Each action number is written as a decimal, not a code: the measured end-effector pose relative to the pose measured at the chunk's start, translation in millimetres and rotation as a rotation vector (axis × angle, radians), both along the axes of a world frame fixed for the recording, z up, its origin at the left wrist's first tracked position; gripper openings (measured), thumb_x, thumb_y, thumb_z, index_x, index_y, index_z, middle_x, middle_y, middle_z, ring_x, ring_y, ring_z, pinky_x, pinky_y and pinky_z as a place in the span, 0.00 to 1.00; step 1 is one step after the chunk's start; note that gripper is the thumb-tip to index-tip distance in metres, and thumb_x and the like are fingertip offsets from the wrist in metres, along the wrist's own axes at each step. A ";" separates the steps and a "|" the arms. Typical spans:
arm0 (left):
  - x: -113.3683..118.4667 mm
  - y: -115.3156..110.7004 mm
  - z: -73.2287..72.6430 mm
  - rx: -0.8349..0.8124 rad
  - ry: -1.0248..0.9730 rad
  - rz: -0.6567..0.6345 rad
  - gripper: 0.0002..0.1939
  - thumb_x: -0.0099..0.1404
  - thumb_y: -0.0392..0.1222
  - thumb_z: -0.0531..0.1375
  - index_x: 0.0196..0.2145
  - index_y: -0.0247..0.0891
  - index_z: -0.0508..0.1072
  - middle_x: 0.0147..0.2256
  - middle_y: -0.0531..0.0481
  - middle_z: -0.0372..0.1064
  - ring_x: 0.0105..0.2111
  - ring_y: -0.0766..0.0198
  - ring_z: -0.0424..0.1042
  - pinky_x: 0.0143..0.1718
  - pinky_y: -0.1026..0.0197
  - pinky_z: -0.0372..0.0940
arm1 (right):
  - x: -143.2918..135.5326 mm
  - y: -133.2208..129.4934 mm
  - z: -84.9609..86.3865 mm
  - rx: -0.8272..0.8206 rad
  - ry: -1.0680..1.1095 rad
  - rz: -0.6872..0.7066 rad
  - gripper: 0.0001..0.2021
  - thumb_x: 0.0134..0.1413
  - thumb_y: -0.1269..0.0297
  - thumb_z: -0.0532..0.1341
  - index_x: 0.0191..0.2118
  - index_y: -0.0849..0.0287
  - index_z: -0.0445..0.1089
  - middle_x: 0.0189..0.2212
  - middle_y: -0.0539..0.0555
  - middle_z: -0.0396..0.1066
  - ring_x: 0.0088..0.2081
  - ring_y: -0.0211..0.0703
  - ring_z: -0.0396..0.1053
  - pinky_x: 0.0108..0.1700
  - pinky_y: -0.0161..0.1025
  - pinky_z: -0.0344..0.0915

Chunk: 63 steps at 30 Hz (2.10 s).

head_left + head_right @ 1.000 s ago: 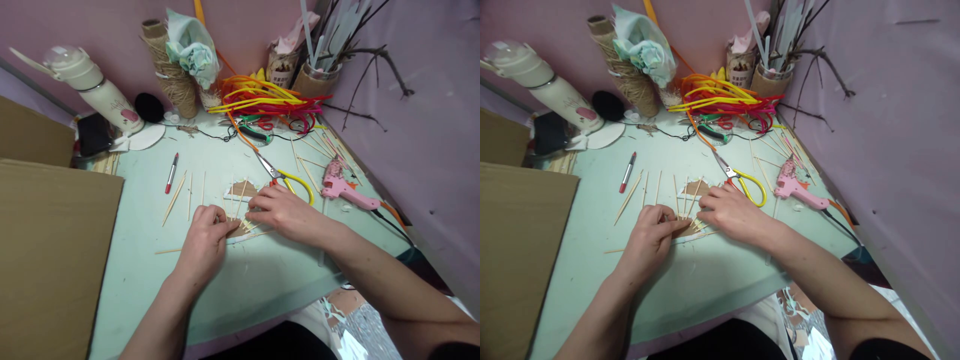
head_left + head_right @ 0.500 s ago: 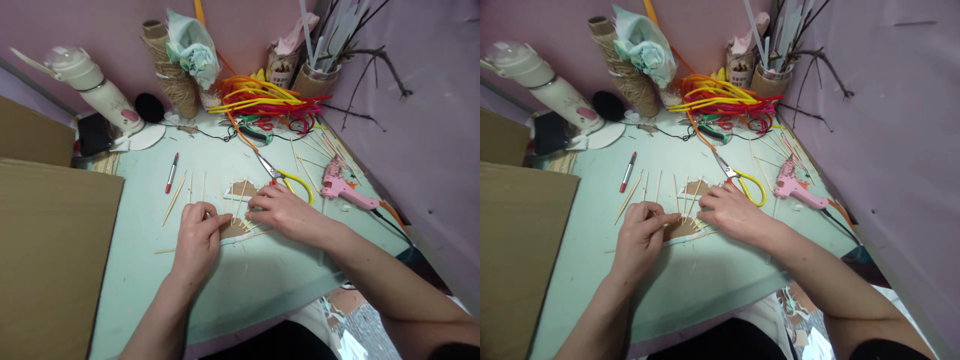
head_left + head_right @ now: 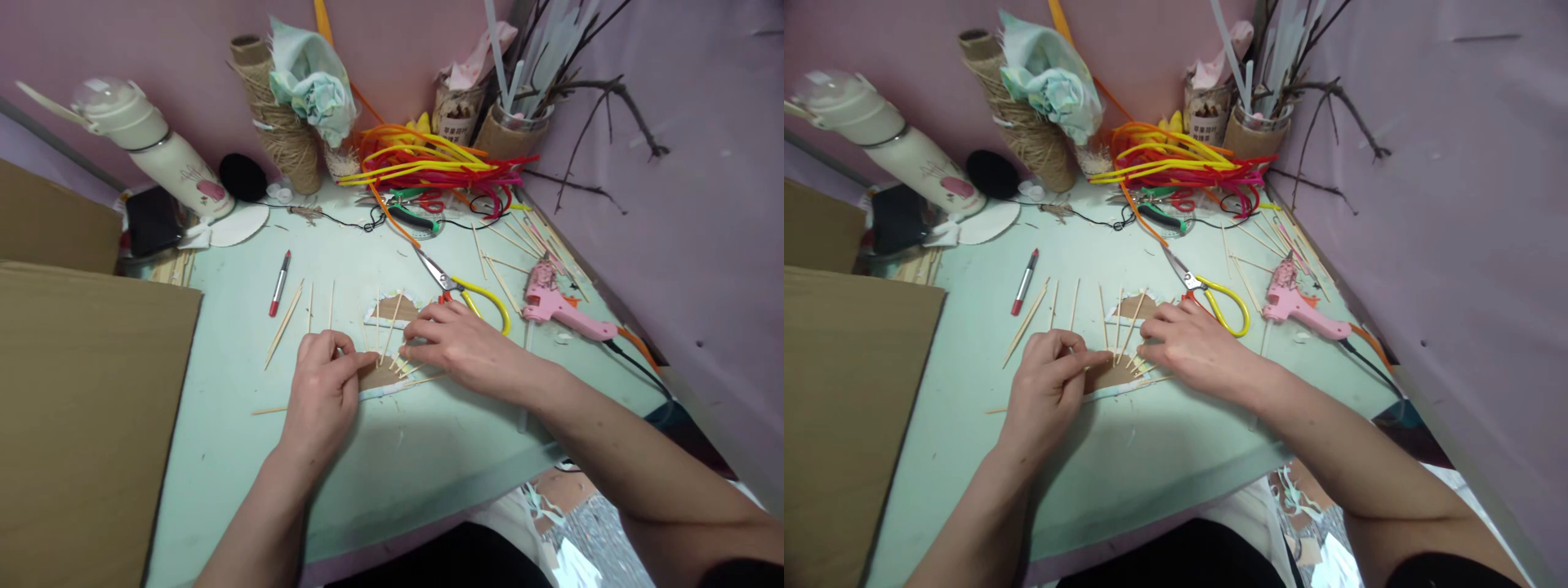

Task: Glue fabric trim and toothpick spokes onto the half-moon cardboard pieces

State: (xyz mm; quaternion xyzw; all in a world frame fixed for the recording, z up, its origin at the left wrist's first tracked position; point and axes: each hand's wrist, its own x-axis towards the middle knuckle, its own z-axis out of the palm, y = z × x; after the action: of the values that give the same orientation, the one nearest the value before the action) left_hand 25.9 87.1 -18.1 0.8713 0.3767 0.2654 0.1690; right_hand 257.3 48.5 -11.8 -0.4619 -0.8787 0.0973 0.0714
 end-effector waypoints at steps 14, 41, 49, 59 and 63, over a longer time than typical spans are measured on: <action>-0.2 0.2 -0.2 -0.011 0.023 -0.004 0.20 0.67 0.27 0.50 0.36 0.42 0.81 0.32 0.47 0.65 0.36 0.60 0.61 0.36 0.55 0.63 | -0.4 -0.3 0.2 0.001 0.008 -0.002 0.11 0.65 0.69 0.58 0.48 0.55 0.75 0.43 0.56 0.73 0.47 0.50 0.61 0.45 0.46 0.51; 0.4 0.5 -1.2 -0.023 0.018 -0.019 0.20 0.66 0.25 0.50 0.35 0.40 0.81 0.33 0.47 0.65 0.36 0.59 0.61 0.36 0.57 0.62 | -0.9 -1.0 0.3 -0.006 -0.017 -0.017 0.11 0.66 0.67 0.56 0.48 0.54 0.75 0.45 0.55 0.73 0.48 0.51 0.61 0.45 0.46 0.50; 0.5 0.1 -1.8 -0.038 0.011 -0.020 0.20 0.66 0.25 0.51 0.35 0.40 0.81 0.33 0.47 0.65 0.36 0.60 0.61 0.36 0.57 0.62 | -1.6 -0.7 -0.2 -0.004 -0.017 -0.022 0.11 0.66 0.67 0.57 0.47 0.54 0.75 0.45 0.55 0.73 0.48 0.51 0.61 0.45 0.47 0.50; 0.5 0.0 -1.7 -0.044 0.016 -0.018 0.20 0.66 0.24 0.50 0.35 0.39 0.81 0.33 0.47 0.65 0.36 0.60 0.61 0.37 0.57 0.62 | -1.8 -1.2 0.5 -0.006 -0.014 -0.028 0.10 0.65 0.68 0.57 0.47 0.54 0.75 0.44 0.56 0.74 0.48 0.51 0.62 0.45 0.47 0.52; 0.3 0.5 -1.9 -0.041 0.020 -0.015 0.20 0.66 0.25 0.51 0.35 0.39 0.81 0.33 0.46 0.65 0.36 0.60 0.61 0.36 0.57 0.62 | 0.9 -0.5 -0.3 0.055 0.051 -0.004 0.11 0.66 0.69 0.56 0.47 0.54 0.75 0.45 0.55 0.74 0.48 0.50 0.63 0.45 0.46 0.55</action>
State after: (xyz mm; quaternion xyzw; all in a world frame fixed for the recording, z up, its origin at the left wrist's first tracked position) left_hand 26.2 87.5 -20.0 0.8730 0.3773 0.2477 0.1849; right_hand 258.2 48.0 -12.2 -0.4589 -0.8780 0.0845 0.1065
